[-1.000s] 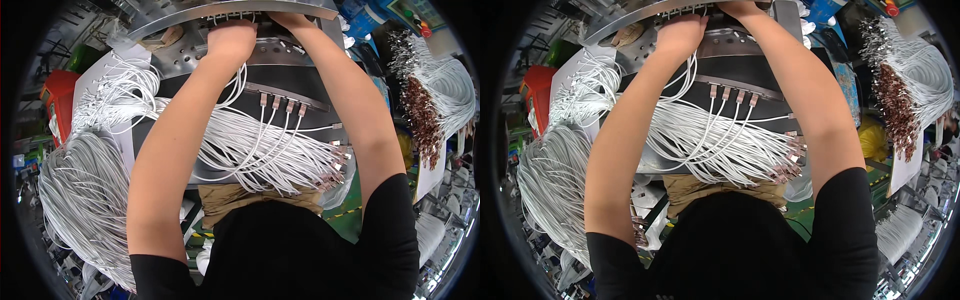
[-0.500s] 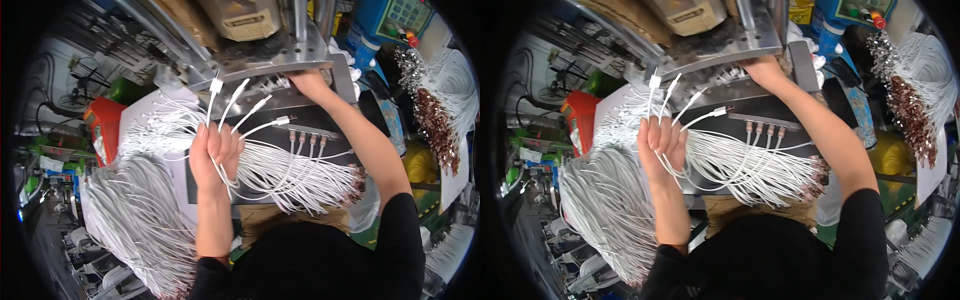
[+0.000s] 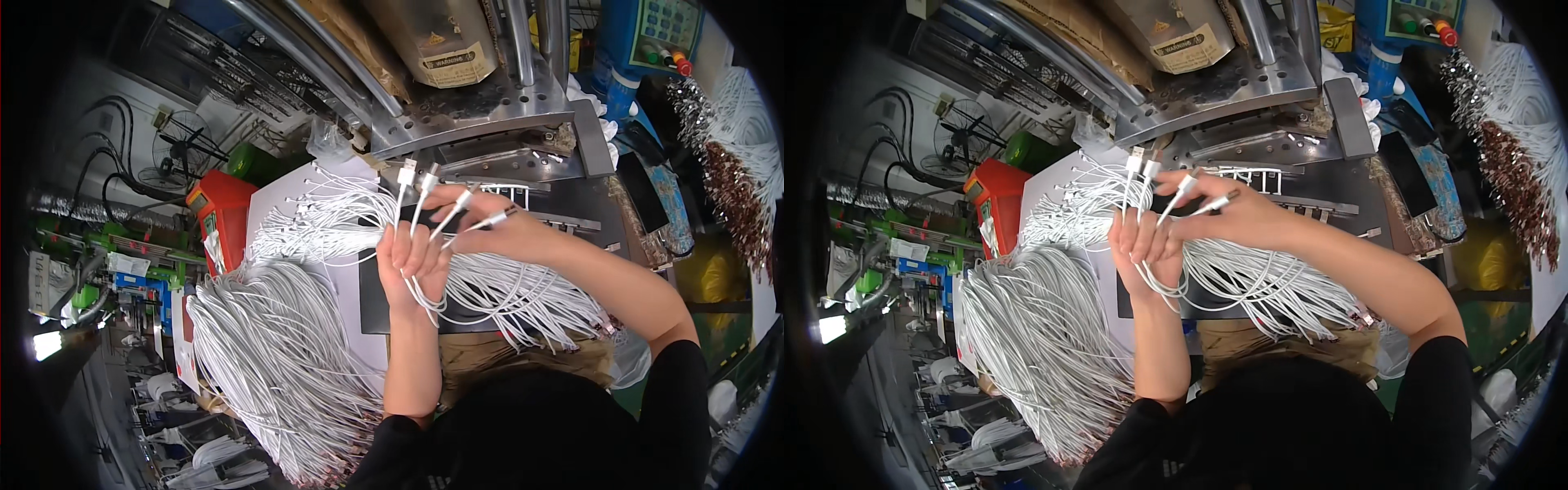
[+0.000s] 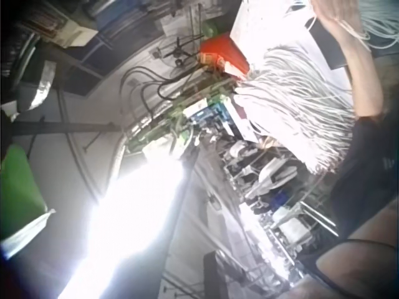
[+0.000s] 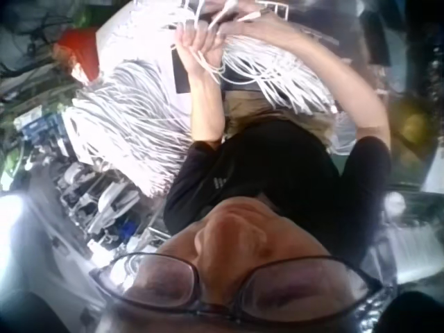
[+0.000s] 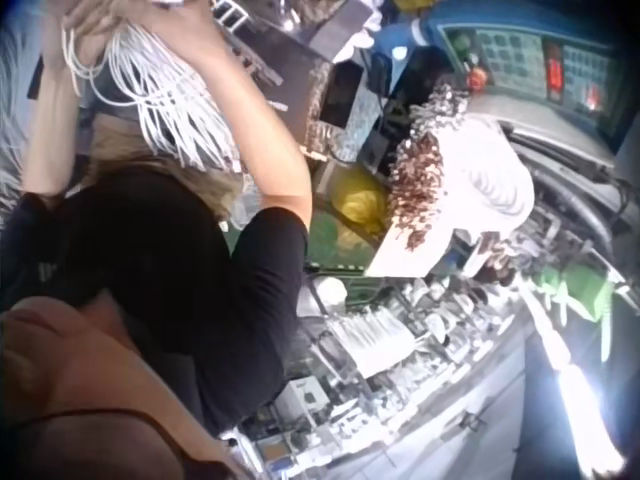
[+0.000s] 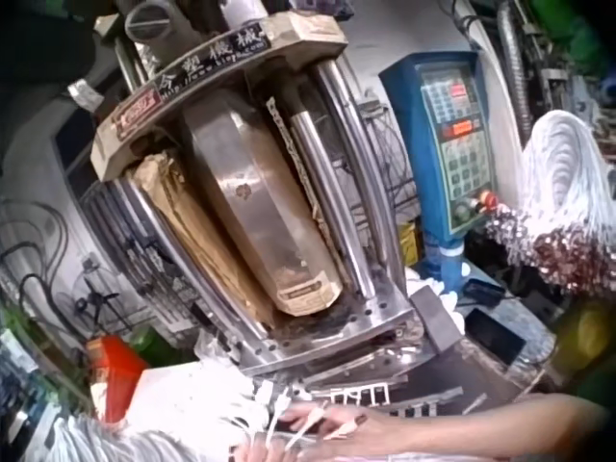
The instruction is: Organize and group white cables into a plastic alignment tool at a manual assembly station.
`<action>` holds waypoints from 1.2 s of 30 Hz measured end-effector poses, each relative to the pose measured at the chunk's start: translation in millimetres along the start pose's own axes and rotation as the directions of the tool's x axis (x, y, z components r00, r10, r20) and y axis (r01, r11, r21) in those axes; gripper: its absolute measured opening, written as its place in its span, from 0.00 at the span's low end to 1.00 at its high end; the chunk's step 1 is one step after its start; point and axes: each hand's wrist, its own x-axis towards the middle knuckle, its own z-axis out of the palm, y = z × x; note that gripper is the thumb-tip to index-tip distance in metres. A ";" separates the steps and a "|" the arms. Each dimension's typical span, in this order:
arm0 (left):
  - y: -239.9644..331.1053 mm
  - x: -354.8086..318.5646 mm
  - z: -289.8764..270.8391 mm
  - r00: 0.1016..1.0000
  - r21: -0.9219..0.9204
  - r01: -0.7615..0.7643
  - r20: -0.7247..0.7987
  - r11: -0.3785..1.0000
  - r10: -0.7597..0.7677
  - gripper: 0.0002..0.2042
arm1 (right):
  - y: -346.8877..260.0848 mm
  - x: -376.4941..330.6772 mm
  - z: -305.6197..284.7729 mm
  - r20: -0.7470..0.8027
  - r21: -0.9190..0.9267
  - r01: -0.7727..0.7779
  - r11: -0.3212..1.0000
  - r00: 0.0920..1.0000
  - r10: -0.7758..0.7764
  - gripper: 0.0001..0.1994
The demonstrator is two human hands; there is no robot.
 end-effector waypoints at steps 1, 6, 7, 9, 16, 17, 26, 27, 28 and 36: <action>-2.6 -0.4 -2.4 0.999 0.040 0.017 0.038 0.999 -0.019 0.23 | -0.5 7.2 6.8 -0.041 0.151 -0.005 0.989 0.999 0.011 0.25; -7.7 -8.1 -5.6 0.993 0.169 0.036 0.103 0.985 -0.054 0.23 | -17.8 21.5 34.7 -0.154 0.562 0.077 0.823 0.988 0.013 0.21; -8.6 -9.0 -5.3 0.993 0.186 0.032 0.104 0.982 -0.051 0.23 | -22.4 21.4 36.5 -0.178 0.612 0.111 0.783 0.984 0.000 0.20; -9.2 -8.8 -3.5 0.994 0.209 0.023 0.099 0.978 -0.044 0.23 | -26.9 21.1 36.7 -0.168 0.604 0.087 0.792 0.986 0.020 0.19; -16.3 -8.5 -8.7 0.995 0.228 -0.018 0.104 0.973 -0.006 0.25 | -27.4 19.7 35.6 -0.170 0.558 -0.004 0.830 0.978 0.119 0.17; -16.1 -8.3 -9.1 0.995 0.251 -0.007 0.097 0.968 -0.018 0.25 | -24.4 19.4 35.6 -0.176 0.559 0.009 0.829 0.978 0.108 0.18; -23.0 -4.4 -6.6 0.997 0.309 -0.024 0.076 0.951 0.001 0.25 | -24.4 17.7 30.4 -0.164 0.550 0.007 0.835 0.981 0.099 0.18; -23.3 -4.3 -7.2 0.996 0.308 -0.028 0.091 0.951 -0.001 0.25 | -24.4 17.4 30.2 -0.162 0.552 0.004 0.834 0.981 0.103 0.18; -23.4 -4.5 -7.8 0.996 0.308 -0.027 0.090 0.951 -0.001 0.25 | -23.9 17.3 30.3 -0.162 0.553 0.002 0.833 0.981 0.105 0.18; -24.8 -6.0 -4.3 0.999 0.282 -0.011 0.047 0.959 -0.002 0.25 | -19.7 16.6 30.8 -0.173 0.539 0.024 0.842 0.982 0.083 0.17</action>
